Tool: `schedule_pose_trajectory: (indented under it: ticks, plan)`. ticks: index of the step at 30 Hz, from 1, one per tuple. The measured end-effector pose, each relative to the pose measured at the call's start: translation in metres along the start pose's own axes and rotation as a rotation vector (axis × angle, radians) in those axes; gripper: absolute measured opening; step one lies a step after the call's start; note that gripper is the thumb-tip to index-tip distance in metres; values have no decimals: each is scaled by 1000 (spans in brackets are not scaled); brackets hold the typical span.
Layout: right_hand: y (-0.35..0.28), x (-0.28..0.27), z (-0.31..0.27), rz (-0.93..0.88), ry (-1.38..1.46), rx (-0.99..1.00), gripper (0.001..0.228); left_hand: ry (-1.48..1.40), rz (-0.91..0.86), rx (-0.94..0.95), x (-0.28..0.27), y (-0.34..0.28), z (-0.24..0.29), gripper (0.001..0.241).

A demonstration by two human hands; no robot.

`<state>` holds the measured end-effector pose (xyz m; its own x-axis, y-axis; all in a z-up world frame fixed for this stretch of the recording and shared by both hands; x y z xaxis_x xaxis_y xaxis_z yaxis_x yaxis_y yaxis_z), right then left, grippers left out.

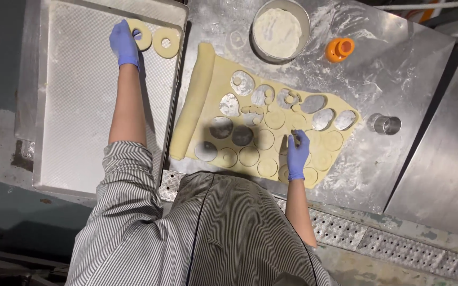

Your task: Transfer dough rings to a baking tray and gather the remaining dough.

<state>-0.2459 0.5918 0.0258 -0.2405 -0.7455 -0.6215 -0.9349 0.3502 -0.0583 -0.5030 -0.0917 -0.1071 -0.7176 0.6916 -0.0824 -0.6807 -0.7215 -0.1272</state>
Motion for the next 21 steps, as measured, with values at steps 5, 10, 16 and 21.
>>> schedule_pose_trajectory:
  ticks: [5,10,16,21]
  plan:
    - [25,-10,14,61,126,108,25,501,210,445,22,-148,146,34]
    - [78,3,20,-92,399,329,19,225,-99,436,75,-314,182,30]
    - [122,7,63,15,170,-60,20,250,-483,314,83,-446,179,28]
    - [133,-5,59,-20,26,28,51,307,-468,426,55,-467,170,26]
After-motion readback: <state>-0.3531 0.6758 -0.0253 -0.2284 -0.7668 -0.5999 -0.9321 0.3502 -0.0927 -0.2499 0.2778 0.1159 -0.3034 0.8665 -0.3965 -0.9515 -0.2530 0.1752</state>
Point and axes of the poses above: each hand's wrist, its own y-axis towards the middle knuckle, its own x-axis out of the palm, z = x × y, the point moved 4 cm from there along y, towards the middle knuckle, and after that the axes turned 3 degrees about z, right-handed, at the moved point
